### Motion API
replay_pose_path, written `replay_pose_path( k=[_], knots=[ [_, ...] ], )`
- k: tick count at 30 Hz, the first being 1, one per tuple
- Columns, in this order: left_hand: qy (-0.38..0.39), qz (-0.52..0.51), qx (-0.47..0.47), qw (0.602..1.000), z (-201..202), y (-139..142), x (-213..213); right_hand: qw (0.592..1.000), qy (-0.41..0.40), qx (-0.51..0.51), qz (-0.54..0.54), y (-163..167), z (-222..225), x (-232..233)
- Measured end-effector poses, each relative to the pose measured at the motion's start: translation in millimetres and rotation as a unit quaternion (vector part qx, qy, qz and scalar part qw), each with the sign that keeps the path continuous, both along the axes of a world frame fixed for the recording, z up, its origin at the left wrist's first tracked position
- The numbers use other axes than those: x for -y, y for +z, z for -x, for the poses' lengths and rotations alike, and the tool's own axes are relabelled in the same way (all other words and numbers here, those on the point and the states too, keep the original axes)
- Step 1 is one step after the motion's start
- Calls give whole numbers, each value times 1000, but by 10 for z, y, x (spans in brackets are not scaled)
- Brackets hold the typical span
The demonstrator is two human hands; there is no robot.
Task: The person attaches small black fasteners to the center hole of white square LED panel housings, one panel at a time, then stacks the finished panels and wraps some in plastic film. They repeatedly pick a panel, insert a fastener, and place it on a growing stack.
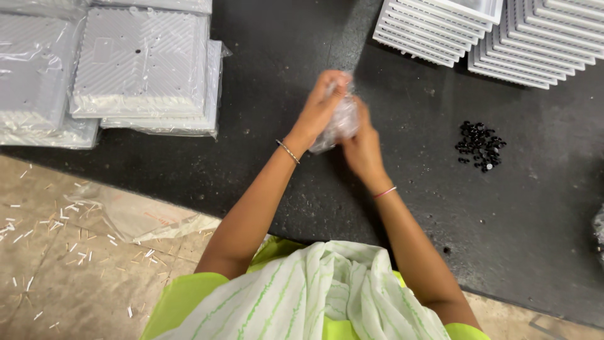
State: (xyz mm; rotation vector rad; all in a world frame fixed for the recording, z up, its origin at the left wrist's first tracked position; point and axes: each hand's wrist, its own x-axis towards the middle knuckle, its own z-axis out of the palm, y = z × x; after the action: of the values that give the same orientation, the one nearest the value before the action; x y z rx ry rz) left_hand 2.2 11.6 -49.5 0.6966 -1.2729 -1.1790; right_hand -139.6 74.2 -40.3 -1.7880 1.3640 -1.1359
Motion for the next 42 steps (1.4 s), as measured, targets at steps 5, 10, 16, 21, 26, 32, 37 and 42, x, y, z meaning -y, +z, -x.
replay_pose_path(
  k=[5, 10, 16, 21, 26, 32, 37, 42],
  knots=[
    [98, 99, 407, 903, 127, 150, -482, 990, 37, 102, 88, -134, 423, 148],
    [140, 69, 310, 938, -131, 365, -920, 949, 153, 272, -35, 9, 346, -22],
    [402, 187, 236, 864, -1527, 297, -1458, 962, 168, 204, -73, 138, 125, -198],
    [744, 148, 74, 648, -3486, 130, -2408, 963, 173, 191, -84, 12, 113, -150],
    [862, -34, 126, 490, -3987, -630, -2821, 966, 175, 169, -91, -123, 43, -103],
    [751, -194, 167, 608, -3348, -1508, -2323, 969, 154, 166, -96, -204, -92, -83],
    [667, -140, 225, 697, -3344, -1574, -1843, 979, 129, 131, -86, -262, -242, -86],
    [471, -350, -144, 797, -3800, -1421, -1568, 984, 111, 108, -87, -231, -368, -93]
  ],
)
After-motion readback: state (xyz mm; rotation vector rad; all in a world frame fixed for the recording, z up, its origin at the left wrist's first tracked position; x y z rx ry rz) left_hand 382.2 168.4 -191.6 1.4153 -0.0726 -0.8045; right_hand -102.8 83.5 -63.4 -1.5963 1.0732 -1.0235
